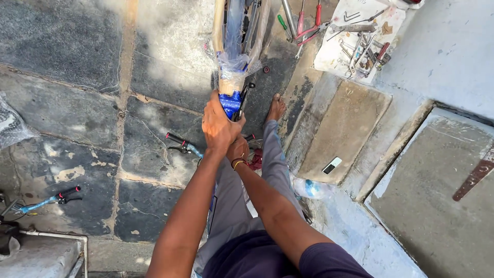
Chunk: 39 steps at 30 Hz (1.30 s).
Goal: The recorder is assembling a new bicycle by attaching parts and using tools.
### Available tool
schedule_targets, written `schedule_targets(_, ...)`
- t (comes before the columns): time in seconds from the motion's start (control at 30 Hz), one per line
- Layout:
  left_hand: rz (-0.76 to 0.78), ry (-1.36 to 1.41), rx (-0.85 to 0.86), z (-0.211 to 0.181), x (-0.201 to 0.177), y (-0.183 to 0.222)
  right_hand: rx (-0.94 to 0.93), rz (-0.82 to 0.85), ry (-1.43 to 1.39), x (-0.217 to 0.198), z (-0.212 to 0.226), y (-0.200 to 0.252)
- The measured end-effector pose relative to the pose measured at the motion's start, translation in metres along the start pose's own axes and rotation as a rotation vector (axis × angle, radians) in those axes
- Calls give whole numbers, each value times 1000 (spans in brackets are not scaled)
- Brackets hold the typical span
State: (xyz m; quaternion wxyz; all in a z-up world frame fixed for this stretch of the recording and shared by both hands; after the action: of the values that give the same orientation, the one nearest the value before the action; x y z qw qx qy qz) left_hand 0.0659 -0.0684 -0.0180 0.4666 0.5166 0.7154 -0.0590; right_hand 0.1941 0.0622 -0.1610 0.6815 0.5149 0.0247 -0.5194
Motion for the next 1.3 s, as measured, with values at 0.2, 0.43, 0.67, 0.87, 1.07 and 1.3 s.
schedule_targets(0.2,23,50,-27,5,5,-7,-30,39,19,35,-33,-36)
schedule_targets(0.43,-85,-19,290,-1,-6,1,-222,-144,7,-67,-20,20)
schedule_targets(0.67,136,203,133,38,7,15,-59,224,200,-175,-14,62)
schedule_targets(0.87,218,176,107,14,-20,25,-95,236,-74,-117,-18,80)
schedule_targets(1.07,176,-30,-21,-8,-5,8,-92,204,-88,-31,7,80)
schedule_targets(1.3,32,-42,-50,6,12,0,-435,20,-92,-3,-6,-8)
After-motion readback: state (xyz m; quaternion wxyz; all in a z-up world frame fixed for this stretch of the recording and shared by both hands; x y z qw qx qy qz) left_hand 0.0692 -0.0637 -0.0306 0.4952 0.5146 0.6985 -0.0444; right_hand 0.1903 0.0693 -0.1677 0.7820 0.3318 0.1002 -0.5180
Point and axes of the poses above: each hand's wrist, its own y-axis away from the middle knuckle, its own x-axis out of the palm, z = x × y, the point moved 4 cm from there along -y, towards the middle knuckle, and after that the axes turned 4 degrees about -x, right-handed, at the moved point
